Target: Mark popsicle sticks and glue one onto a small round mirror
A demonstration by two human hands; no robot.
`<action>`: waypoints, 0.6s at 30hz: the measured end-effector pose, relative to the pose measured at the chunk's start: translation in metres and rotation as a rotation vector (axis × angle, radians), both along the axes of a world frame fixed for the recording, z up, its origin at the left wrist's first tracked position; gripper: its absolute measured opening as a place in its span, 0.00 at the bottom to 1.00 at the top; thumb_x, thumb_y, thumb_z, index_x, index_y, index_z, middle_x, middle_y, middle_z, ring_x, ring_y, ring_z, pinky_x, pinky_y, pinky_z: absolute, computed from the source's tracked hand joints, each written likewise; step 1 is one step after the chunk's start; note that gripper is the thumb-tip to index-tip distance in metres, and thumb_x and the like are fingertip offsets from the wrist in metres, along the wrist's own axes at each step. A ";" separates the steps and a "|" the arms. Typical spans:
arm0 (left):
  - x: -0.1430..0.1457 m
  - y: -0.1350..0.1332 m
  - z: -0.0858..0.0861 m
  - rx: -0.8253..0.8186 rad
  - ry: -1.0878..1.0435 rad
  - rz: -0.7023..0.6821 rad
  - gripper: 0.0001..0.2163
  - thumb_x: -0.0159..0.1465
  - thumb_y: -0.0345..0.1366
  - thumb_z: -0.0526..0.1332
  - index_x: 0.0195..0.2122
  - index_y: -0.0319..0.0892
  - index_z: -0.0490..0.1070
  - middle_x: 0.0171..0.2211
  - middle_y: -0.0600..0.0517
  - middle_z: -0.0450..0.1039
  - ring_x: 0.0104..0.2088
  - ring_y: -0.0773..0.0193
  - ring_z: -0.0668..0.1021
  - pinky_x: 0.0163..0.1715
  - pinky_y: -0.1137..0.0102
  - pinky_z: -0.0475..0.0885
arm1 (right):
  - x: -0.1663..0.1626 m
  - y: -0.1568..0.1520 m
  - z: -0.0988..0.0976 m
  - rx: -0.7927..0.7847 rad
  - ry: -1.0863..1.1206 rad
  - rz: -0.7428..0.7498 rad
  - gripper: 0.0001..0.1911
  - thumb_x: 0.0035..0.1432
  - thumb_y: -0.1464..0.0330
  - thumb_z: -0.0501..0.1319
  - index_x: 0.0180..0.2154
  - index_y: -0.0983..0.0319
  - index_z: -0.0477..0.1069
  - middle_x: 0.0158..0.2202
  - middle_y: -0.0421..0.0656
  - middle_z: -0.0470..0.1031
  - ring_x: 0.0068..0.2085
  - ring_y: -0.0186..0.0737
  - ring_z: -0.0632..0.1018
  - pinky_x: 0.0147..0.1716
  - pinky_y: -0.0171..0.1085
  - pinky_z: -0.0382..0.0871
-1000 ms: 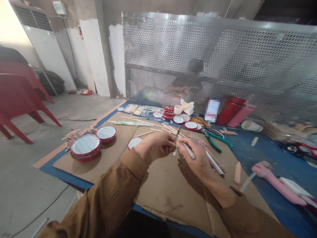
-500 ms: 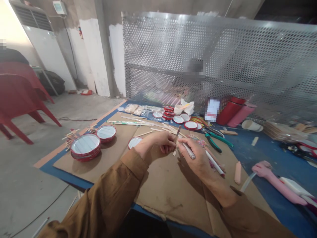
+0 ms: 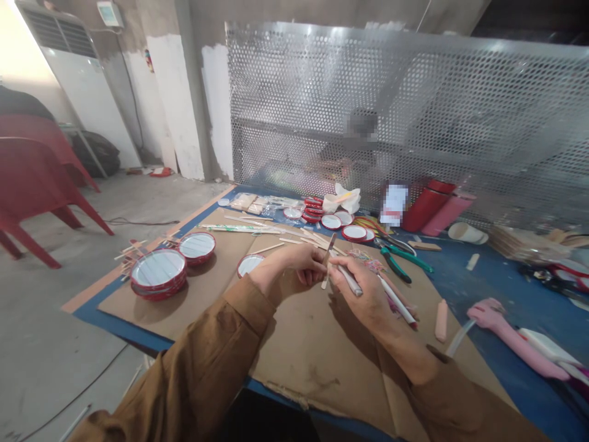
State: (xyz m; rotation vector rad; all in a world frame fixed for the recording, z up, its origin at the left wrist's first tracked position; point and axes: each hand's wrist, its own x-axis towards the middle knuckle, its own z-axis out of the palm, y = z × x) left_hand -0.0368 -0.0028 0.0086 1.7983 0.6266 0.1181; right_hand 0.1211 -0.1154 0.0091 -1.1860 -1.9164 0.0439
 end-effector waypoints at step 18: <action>0.001 0.002 -0.003 -0.019 -0.001 0.009 0.05 0.61 0.35 0.61 0.31 0.39 0.69 0.20 0.55 0.70 0.20 0.68 0.74 0.25 0.73 0.71 | 0.002 0.000 0.002 0.006 -0.015 -0.006 0.07 0.65 0.66 0.57 0.43 0.59 0.72 0.39 0.45 0.79 0.41 0.45 0.80 0.42 0.41 0.73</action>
